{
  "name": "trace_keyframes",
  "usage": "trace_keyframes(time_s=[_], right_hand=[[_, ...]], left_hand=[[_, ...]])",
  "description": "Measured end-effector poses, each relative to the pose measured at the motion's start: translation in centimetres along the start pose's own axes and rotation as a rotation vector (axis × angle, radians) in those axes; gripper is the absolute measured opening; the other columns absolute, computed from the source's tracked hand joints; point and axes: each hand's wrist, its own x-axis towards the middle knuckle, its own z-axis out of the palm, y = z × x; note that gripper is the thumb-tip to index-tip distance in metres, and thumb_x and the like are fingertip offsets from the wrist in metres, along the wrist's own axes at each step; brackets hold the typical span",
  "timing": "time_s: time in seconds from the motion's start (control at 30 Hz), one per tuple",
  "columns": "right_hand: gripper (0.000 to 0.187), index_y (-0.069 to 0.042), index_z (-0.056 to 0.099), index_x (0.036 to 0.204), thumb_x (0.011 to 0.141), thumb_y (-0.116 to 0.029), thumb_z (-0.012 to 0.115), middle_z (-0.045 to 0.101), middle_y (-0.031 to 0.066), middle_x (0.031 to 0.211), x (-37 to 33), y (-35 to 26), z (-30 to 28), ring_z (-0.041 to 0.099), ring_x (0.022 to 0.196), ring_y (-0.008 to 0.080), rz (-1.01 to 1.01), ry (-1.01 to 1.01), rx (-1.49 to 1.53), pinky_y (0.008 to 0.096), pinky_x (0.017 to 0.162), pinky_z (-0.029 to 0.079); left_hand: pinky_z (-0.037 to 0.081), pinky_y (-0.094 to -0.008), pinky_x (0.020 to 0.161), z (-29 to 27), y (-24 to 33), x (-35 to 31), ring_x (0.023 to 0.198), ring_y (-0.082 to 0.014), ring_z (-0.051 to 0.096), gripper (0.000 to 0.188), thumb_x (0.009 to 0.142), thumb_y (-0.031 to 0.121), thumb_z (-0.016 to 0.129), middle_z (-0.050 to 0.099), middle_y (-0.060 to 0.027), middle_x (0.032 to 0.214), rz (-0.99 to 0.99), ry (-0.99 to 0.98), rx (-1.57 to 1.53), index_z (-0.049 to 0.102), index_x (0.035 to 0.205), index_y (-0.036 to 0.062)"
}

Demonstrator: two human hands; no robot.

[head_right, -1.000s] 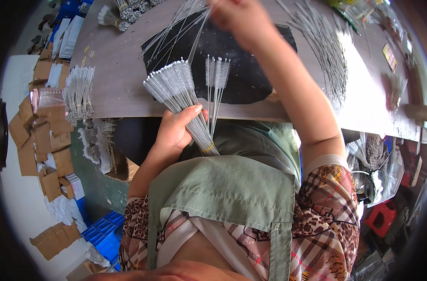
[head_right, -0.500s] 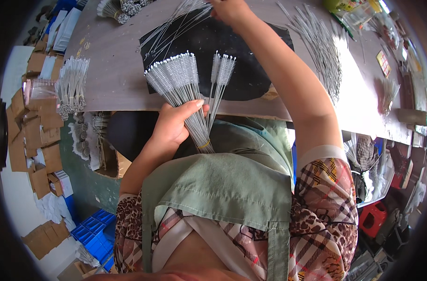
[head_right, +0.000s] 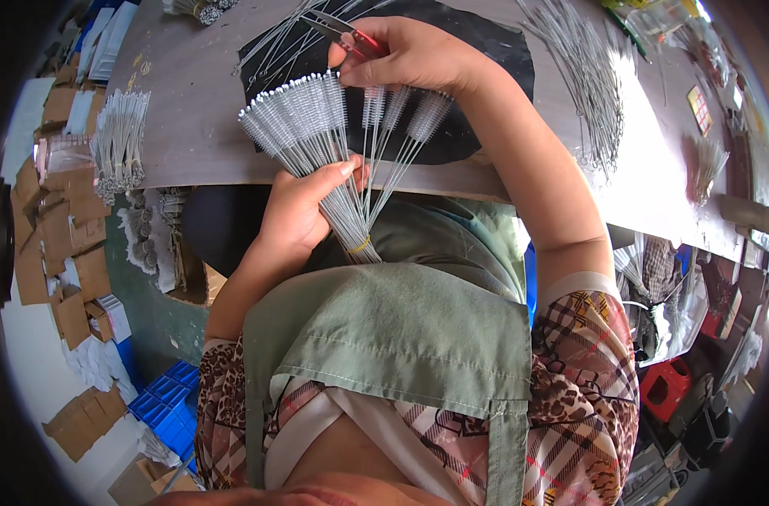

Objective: The person uses red-handled pliers to trim the tips of a bundle of white wire brushes. They hold the bundle in their left hand and repeatedly snip the ends to create a uniform, rounded shape. The person occasionally rotates the bundle to access different sections and places the finished items on the table.

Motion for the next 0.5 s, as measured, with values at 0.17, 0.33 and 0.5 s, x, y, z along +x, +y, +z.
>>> trace_keyframes(time_s=[0.17, 0.33, 0.5], right_hand=[[0.021, -0.005, 0.059, 0.097, 0.08, -0.009, 0.07, 0.057, -0.0036, 0.078, -0.1, -0.1, -0.5, 0.051, 0.069, 0.0048, 0.002, -0.083, 0.029, 0.0194, 0.063, 0.042], [0.017, -0.007, 0.062, 0.09, 0.079, -0.015, 0.072, 0.057, -0.0058, 0.075, -0.4, -0.2, -0.7, 0.053, 0.072, 0.0045, -0.061, -0.09, 0.15, 0.0202, 0.066, 0.044], [0.02, -0.006, 0.062, 0.086, 0.081, -0.023, 0.072, 0.057, -0.0046, 0.075, -0.2, 0.4, -1.7, 0.055, 0.07, 0.0055, -0.134, -0.268, 0.236, 0.0211, 0.067, 0.046]], left_hand=[[0.053, -0.0367, 0.078, 0.6, 0.1, -0.3, 0.084, -0.0228, 0.063, 0.021, 0.081, -0.002, 0.06, 0.062, -0.0137, 0.091, 0.027, 0.043, 0.018, 0.057, 0.101, -0.007], [0.053, -0.0365, 0.076, 0.4, 0.1, 0.0, 0.08, -0.0214, 0.063, 0.021, 0.08, -0.003, 0.061, 0.062, -0.0123, 0.09, 0.002, 0.03, 0.041, 0.058, 0.1, -0.0062], [0.053, -0.0349, 0.072, 0.7, 0.0, 0.3, 0.078, -0.0204, 0.063, 0.019, 0.08, -0.001, 0.063, 0.063, -0.0125, 0.09, -0.028, 0.025, 0.042, 0.059, 0.099, -0.0057]])
